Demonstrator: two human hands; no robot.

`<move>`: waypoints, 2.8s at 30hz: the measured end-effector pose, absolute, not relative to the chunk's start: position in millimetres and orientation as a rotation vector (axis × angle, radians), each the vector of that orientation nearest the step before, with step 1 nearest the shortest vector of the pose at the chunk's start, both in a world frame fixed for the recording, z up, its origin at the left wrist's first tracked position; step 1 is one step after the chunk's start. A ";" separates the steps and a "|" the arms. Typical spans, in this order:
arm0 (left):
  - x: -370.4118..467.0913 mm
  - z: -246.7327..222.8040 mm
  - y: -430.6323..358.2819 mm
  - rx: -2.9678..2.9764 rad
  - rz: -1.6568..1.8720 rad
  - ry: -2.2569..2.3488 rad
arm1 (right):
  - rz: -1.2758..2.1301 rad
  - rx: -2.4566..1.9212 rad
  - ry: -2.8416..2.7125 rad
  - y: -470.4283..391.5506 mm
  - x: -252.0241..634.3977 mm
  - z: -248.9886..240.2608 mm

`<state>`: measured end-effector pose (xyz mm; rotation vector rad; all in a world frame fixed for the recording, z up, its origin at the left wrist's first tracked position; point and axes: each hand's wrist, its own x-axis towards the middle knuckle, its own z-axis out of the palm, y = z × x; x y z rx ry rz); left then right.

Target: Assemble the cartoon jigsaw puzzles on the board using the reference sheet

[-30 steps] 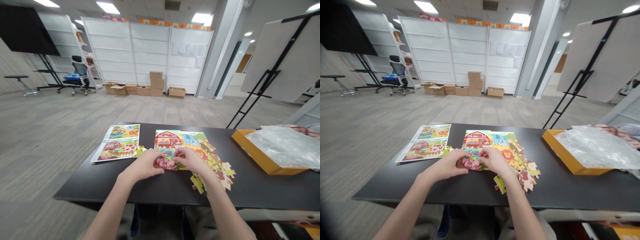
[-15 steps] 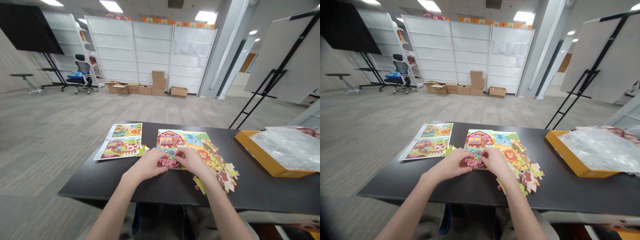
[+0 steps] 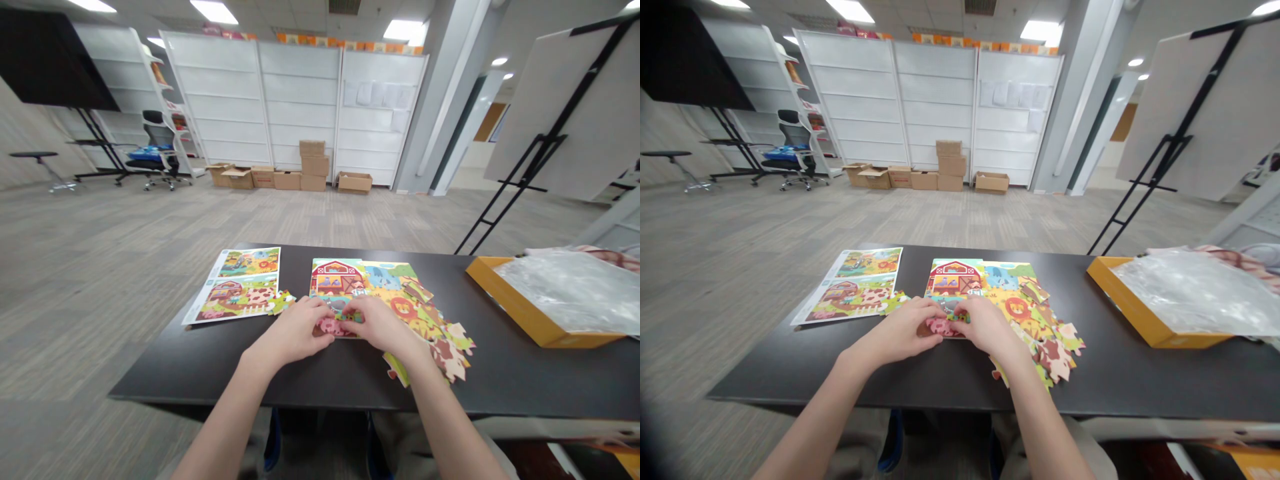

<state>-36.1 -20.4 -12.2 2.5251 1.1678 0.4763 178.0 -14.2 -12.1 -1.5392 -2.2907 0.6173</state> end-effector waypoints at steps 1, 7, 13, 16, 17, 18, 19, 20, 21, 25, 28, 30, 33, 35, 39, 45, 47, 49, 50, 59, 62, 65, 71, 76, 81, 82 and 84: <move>-35.7 -12.0 -20.6 2.531 0.468 1.177 | 0.628 -1.528 -2.293 -14.8 177.1 -11.8; -36.3 -16.0 -19.9 2.532 0.446 1.225 | 0.522 -1.495 -2.234 -12.5 195.7 -0.3; -37.8 -19.2 -18.2 2.543 0.429 1.244 | 0.203 -1.915 -1.751 -7.6 276.5 11.7; -37.2 -18.2 -18.3 2.555 0.413 1.254 | 0.131 -2.090 -1.623 -11.8 317.7 8.0; -36.9 -17.7 -18.4 2.555 0.412 1.257 | 0.129 -2.112 -1.610 -13.8 328.3 6.1; -36.6 -17.2 -18.5 2.554 0.411 1.257 | 0.142 -2.135 -1.605 -15.7 337.0 4.2; -36.3 -16.8 -18.6 2.551 0.412 1.257 | 0.164 -2.155 -1.605 -17.3 343.7 2.1; -36.0 -16.5 -18.7 2.549 0.414 1.256 | 0.194 -2.174 -1.611 -18.4 348.7 -0.1; -35.7 -16.5 -18.8 2.547 0.414 1.256 | 0.230 -2.194 -1.622 -19.1 352.3 -2.5; -36.0 -18.4 -18.4 2.535 0.409 1.261 | 0.389 -2.228 -1.678 -18.3 358.6 -12.6; -37.8 -18.8 -16.8 2.528 0.422 1.237 | 0.449 -2.214 -1.694 -20.0 358.6 -14.2; -37.7 -16.4 -15.4 2.531 0.450 1.204 | 0.444 -2.177 -1.732 -24.8 354.7 -8.9; -29.5 -8.5 -15.1 2.540 0.522 1.171 | 0.445 -2.100 -1.831 -36.0 341.8 5.7; -16.7 -2.6 -17.7 2.551 0.555 1.116 | 0.459 -2.080 -1.869 -43.1 331.6 14.8; 22.2 1.4 -30.4 2.557 0.525 0.957 | 0.529 -2.061 -1.911 -51.3 318.1 22.9; 70.1 -4.8 -40.6 2.605 0.455 0.842 | 0.601 -2.034 -2.069 -54.2 303.9 23.0; 76.5 -5.4 -38.1 2.595 0.430 0.873 | 0.628 -1.991 -2.129 -54.2 295.2 21.5; 79.3 -6.0 -34.8 2.585 0.398 0.906 | 0.669 -1.927 -2.191 -53.9 286.7 18.7; 79.8 -6.6 -33.3 2.583 0.385 0.917 | 0.678 -1.906 -2.214 -53.6 283.4 17.0; 74.9 -8.0 -32.7 2.529 0.327 0.921 | 0.635 -1.970 -2.237 -53.7 287.1 10.3; 71.1 -7.3 -35.1 2.495 0.312 0.924 | 0.628 -1.937 -2.225 -54.2 286.5 10.8; 67.8 -8.2 -37.9 2.454 0.320 0.909 | 0.650 -1.891 -2.202 -53.8 285.6 14.0; 66.8 -7.9 -43.8 2.424 0.295 0.926 | 0.856 -1.664 -2.069 -51.1 299.6 20.2; 66.8 -6.1 -44.1 2.441 0.266 0.937 | 0.940 -1.520 -1.778 -47.8 326.1 15.3; 69.8 -2.9 -43.9 2.524 0.312 0.935 | 0.861 -1.685 -1.598 -44.3 346.5 5.6; 71.0 -2.7 -44.0 2.545 0.310 0.930 | 0.849 -1.705 -1.576 -44.0 348.4 4.3; 73.2 -3.0 -44.1 2.579 0.278 0.936 | 0.826 -1.725 -1.547 -44.0 350.3 3.2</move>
